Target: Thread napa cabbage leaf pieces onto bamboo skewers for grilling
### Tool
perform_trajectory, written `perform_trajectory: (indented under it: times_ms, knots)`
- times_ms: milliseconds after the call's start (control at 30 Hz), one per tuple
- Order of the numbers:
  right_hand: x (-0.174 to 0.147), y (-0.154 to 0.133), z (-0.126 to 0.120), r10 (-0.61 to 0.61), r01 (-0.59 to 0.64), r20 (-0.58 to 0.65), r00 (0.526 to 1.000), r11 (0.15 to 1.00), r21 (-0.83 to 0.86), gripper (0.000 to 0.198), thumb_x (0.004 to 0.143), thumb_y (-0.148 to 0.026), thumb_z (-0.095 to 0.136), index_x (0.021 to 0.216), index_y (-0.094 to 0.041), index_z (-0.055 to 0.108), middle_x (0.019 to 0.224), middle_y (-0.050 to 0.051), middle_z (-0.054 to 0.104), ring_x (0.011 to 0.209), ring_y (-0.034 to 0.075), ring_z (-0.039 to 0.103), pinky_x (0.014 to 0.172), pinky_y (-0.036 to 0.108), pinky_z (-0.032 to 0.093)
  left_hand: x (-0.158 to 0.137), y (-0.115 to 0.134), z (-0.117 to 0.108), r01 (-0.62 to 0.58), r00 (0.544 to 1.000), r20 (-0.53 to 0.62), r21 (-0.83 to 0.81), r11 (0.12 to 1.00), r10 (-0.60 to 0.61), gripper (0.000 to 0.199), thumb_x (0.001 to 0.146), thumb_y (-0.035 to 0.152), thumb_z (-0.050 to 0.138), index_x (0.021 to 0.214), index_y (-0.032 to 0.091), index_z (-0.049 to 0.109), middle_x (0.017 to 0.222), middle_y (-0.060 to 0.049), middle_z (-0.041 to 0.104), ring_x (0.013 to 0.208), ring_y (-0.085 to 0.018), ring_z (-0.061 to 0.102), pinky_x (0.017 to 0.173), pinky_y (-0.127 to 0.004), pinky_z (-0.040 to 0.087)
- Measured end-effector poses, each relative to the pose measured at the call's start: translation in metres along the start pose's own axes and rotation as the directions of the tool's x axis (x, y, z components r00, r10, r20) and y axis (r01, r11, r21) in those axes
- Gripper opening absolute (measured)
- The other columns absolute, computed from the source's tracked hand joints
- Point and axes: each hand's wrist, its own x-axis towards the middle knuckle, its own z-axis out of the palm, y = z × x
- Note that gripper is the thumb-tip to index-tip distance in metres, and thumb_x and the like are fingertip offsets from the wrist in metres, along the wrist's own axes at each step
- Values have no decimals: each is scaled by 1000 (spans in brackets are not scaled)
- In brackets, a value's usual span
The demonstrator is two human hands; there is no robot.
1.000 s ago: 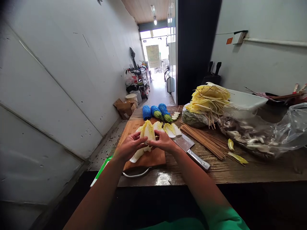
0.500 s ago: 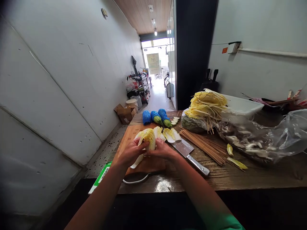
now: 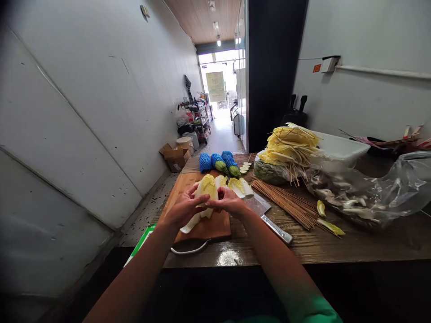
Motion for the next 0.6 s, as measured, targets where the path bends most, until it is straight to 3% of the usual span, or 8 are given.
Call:
perform_trajectory:
  times_ms: [67, 200, 400, 500, 600]
  knots:
    - [1, 1, -1, 10, -10, 8, 1000, 1000, -22, 44, 55, -34, 80, 83, -14, 53, 68, -3, 56, 49, 6, 49, 43, 18, 36, 0, 0, -2, -3, 1000, 17, 27, 1000, 2, 68, 60, 20, 78, 121, 23, 48, 104, -9, 61, 78, -18, 63, 64, -28, 52]
    - [2, 2, -5, 96, -102, 56, 994, 988, 117, 41, 55, -34, 79, 78, -16, 51, 58, -7, 52, 40, 4, 43, 38, 17, 32, 5, -2, -10, 20, 997, 68, 30, 999, -22, 68, 59, 18, 75, 122, 22, 47, 103, -10, 61, 71, -17, 62, 58, -28, 52]
    - [0, -1, -3, 61, -61, -2, 998, 997, 43, 38, 60, -35, 76, 87, -15, 59, 79, 1, 61, 66, 11, 58, 52, 21, 49, 12, -7, -7, -75, 994, -86, -31, 997, 72, 66, 55, 15, 74, 116, 18, 49, 91, -6, 64, 69, -16, 62, 57, -25, 50]
    - [1, 0, -5, 67, -66, -5, 998, 992, 108, 34, 57, -32, 76, 82, -14, 61, 75, 1, 62, 64, 12, 59, 54, 23, 50, 12, -2, -6, -85, 987, -131, 30, 996, 89, 66, 52, 14, 74, 114, 17, 51, 85, -4, 64, 64, -14, 60, 54, -22, 47]
    - [1, 1, -7, 94, -91, -11, 996, 985, 148, 30, 58, -31, 75, 77, -13, 61, 68, 1, 61, 57, 11, 58, 56, 25, 51, 10, 1, -5, -101, 986, -126, 62, 993, 108, 67, 54, 15, 73, 117, 17, 50, 92, -6, 64, 69, -15, 61, 59, -24, 50]
